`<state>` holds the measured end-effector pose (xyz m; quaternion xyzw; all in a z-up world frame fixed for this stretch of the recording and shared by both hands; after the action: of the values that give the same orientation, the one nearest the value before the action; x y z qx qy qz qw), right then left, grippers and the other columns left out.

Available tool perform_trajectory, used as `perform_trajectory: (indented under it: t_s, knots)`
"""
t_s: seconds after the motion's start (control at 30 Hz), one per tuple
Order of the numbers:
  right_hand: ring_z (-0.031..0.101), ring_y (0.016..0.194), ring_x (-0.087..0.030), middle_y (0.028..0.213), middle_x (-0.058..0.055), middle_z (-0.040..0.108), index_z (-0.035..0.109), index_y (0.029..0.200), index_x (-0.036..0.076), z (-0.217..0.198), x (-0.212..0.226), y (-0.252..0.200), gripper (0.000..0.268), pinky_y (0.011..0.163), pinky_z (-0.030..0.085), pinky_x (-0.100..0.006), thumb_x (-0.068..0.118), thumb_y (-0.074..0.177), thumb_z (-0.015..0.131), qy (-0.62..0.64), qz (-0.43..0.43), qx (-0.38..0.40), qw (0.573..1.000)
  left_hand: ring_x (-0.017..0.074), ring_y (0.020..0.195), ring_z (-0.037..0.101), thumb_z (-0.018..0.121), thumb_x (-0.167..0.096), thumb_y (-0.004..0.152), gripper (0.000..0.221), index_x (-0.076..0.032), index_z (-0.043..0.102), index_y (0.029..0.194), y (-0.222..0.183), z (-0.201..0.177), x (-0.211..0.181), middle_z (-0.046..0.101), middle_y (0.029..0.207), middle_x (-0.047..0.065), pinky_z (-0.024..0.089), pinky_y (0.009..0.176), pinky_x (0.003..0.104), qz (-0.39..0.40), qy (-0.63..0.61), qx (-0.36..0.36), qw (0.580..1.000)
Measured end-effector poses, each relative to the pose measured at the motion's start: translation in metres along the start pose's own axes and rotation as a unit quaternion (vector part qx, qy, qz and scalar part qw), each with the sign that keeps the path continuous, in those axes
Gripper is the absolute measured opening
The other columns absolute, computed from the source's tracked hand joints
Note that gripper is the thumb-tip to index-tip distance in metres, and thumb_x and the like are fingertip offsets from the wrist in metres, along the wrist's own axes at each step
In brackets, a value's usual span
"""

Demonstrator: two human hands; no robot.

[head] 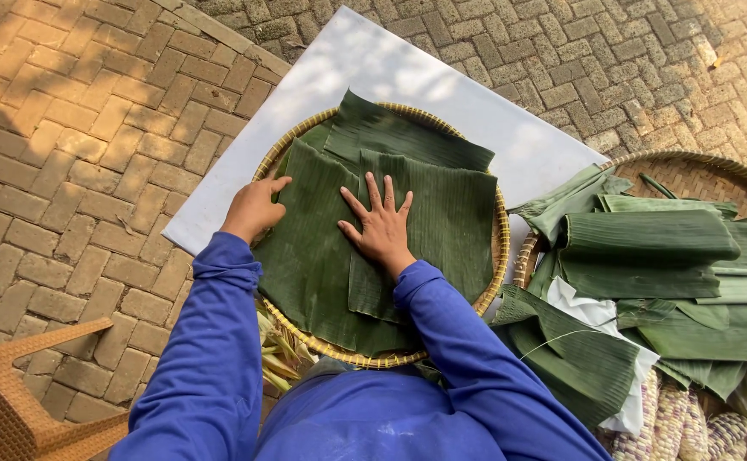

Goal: Fold and organize banana leaves in preparation for food wrapping.

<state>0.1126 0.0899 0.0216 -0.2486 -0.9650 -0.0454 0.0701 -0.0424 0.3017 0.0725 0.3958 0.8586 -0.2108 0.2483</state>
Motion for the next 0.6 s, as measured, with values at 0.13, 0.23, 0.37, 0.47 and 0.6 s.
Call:
perform_trajectory:
  t_s: [0.13,0.23,0.37,0.47,0.6]
  knots:
    - [0.004,0.157,-0.043,0.172,-0.011,0.011,0.031,0.159,0.046,0.003,-0.003,0.002,0.07,0.114,-0.001,-0.079,0.071,0.096,0.047,-0.003,-0.011,-0.031,0.999,0.0339,0.132,0.056,0.061,-0.007,0.073,0.073,-0.016,0.059,0.145,0.005,-0.004,0.01,0.052,0.153,0.01,0.045,0.11,0.039,0.002,-0.036,-0.042,0.998]
    - [0.004,0.158,-0.043,0.173,-0.011,0.011,0.031,0.16,0.045,0.004,-0.004,-0.001,0.07,0.115,-0.001,-0.078,0.07,0.097,0.046,0.005,-0.016,-0.048,0.999,0.0336,0.133,0.054,0.059,-0.005,0.071,0.074,-0.012,0.056,0.145,0.001,-0.007,0.017,0.049,0.156,0.01,0.044,0.109,0.04,0.029,-0.05,-0.091,0.994]
    - [0.005,0.158,-0.042,0.173,-0.011,0.014,0.033,0.159,0.045,0.001,0.0,-0.001,0.068,0.116,-0.001,-0.077,0.07,0.098,0.046,0.0,-0.018,-0.048,0.999,0.0334,0.134,0.052,0.058,-0.005,0.073,0.077,-0.013,0.051,0.149,-0.007,-0.005,0.027,0.046,0.16,0.009,0.042,0.109,0.04,0.014,-0.047,-0.085,0.995]
    - [0.005,0.156,-0.044,0.171,-0.012,0.015,0.034,0.158,0.044,-0.001,0.0,0.001,0.069,0.114,-0.002,-0.078,0.07,0.096,0.048,0.002,-0.013,-0.02,1.0,0.0339,0.136,0.051,0.06,-0.005,0.074,0.078,-0.02,0.051,0.151,-0.015,-0.009,0.028,0.046,0.157,0.012,0.041,0.112,0.04,-0.021,-0.054,-0.036,0.998]
    - [0.005,0.157,-0.044,0.171,-0.011,0.015,0.034,0.158,0.045,0.005,0.003,0.009,0.069,0.114,-0.001,-0.079,0.07,0.096,0.049,-0.004,0.002,0.004,1.0,0.0349,0.139,0.049,0.061,-0.003,0.075,0.079,-0.023,0.053,0.151,-0.008,-0.002,0.052,0.045,0.156,0.017,0.041,0.113,0.04,-0.014,-0.037,-0.024,0.999]
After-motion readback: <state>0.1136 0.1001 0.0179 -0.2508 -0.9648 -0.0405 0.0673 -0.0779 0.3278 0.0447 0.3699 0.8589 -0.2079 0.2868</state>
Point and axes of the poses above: each hand's wrist, its own y-axis towards the middle knuckle, its own z-axis out of the palm, x = y × z, the point moved 2 cm from there along y, towards the middle knuckle
